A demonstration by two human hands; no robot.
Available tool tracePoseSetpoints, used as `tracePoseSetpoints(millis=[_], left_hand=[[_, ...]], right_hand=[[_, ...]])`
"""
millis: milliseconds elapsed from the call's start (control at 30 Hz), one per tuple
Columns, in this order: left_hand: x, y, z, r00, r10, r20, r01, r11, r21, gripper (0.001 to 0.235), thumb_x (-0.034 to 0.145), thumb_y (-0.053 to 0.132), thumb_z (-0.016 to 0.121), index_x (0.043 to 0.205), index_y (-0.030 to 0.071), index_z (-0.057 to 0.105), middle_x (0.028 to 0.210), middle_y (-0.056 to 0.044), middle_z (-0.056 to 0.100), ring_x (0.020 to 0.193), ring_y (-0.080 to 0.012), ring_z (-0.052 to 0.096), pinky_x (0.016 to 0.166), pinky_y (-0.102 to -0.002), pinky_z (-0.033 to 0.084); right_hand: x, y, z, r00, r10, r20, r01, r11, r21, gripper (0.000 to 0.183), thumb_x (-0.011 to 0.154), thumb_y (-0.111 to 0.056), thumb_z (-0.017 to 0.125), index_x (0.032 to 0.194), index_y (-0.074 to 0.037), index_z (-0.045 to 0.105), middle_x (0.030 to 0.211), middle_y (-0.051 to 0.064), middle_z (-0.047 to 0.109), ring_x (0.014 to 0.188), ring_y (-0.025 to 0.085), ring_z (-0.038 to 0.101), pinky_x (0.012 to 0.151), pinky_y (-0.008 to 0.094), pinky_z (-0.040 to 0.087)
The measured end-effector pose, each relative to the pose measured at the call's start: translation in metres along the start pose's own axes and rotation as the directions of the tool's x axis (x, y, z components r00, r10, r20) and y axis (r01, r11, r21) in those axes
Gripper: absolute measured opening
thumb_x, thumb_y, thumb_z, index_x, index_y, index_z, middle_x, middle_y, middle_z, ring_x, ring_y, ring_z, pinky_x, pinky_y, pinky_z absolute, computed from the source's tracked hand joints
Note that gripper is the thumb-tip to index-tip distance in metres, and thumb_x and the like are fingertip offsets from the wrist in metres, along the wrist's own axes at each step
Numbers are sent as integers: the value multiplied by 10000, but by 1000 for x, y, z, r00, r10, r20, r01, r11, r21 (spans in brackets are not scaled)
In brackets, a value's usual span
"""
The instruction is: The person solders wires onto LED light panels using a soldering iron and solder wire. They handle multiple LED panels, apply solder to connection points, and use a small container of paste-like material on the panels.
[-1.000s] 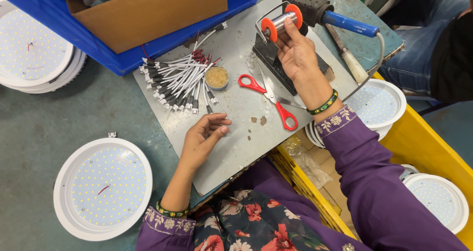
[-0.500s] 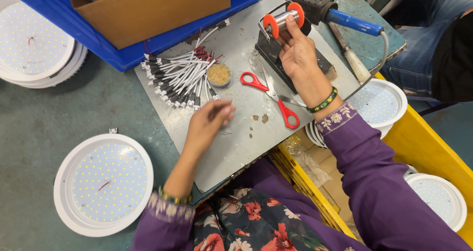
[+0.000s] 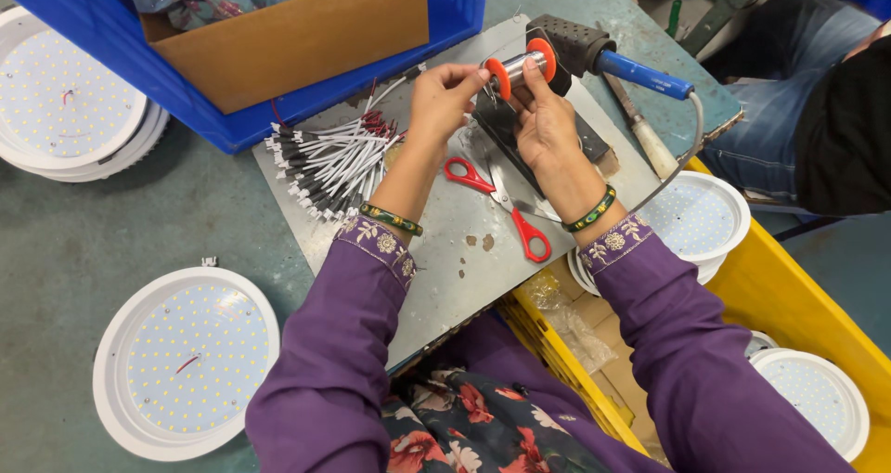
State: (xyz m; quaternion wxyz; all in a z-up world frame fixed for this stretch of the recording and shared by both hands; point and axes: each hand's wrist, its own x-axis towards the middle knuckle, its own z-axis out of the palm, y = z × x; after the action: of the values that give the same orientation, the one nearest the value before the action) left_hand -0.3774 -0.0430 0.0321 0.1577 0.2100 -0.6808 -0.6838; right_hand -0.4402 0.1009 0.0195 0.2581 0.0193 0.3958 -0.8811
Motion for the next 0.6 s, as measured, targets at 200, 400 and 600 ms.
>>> tracePoseSetpoints(millis=[200,400,600], left_hand=[[-13,10,6,896,439,-66,-388,847,363,237,843,260,782,969,59,786,854,-37,794,819,-141,760,745,-304,567],[-29,24,9,894,440,-82,-359,815,456,209,844,277,770,962,104,773,881,-20,793,847,-190,764,748,-346,554],[-33,33,11,896,431,-106,-334,811,480,211,842,275,769,976,112,775,878,-11,795,831,-180,768,739,-338,559]], right_hand=[[6,3,-2,1000,-19,6,19,1000,23,370,873,-339,802,1107,-69,703,1053,59,754,998,188,701,934,331,545],[23,13,-2,990,-139,38,138,990,32,270,927,-254,750,1074,-31,706,1021,102,765,973,203,734,949,352,581],[41,17,0,989,-141,33,142,989,-29,231,923,-232,725,1029,-27,745,1004,80,765,917,185,743,887,351,589]])
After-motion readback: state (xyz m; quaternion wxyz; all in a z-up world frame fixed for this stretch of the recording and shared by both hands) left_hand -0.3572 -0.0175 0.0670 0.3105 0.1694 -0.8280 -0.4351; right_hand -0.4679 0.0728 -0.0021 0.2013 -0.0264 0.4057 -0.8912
